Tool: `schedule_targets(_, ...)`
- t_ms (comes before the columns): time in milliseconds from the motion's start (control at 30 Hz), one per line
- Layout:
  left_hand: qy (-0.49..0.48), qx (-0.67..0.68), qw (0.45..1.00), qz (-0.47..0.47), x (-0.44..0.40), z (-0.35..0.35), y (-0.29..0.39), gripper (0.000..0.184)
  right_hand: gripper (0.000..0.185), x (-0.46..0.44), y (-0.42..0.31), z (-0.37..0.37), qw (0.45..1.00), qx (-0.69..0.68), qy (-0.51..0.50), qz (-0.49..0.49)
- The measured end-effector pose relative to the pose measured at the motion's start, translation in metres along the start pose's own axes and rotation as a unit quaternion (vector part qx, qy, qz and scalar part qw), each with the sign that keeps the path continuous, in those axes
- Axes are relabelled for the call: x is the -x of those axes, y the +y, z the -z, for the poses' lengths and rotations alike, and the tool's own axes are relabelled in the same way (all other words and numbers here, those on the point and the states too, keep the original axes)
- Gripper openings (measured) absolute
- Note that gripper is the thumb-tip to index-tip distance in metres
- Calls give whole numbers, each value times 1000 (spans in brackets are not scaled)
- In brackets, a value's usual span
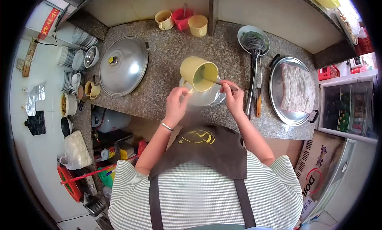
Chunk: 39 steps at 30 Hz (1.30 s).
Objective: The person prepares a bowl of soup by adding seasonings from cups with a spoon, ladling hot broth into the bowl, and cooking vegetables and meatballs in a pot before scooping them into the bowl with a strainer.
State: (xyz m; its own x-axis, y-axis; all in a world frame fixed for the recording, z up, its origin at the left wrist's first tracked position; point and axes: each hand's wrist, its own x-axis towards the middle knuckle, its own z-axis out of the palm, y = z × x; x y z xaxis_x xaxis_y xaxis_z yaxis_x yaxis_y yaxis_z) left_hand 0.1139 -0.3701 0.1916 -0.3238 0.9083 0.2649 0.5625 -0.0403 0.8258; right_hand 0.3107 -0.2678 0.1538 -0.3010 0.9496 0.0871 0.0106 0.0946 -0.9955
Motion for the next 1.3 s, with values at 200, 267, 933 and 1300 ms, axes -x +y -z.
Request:
schedule_targets(200,13,10,1000,2,11,-3,-1,9,21,19,16,-10,960,-222,54,-160)
schedule_targets(267,14,28,998,54,13,-2,-3,10,23,21,14,-10,956,-229,53,-176)
schedule_targets(933,66,171,973,141,-18,-10,-87,11,23,-23,-11,9,999,-28,34,-9)
schedule_targets(1300,-157,264,929,207,-172,-163,-160,26,50,-41,24,48,995,68,48,-45)
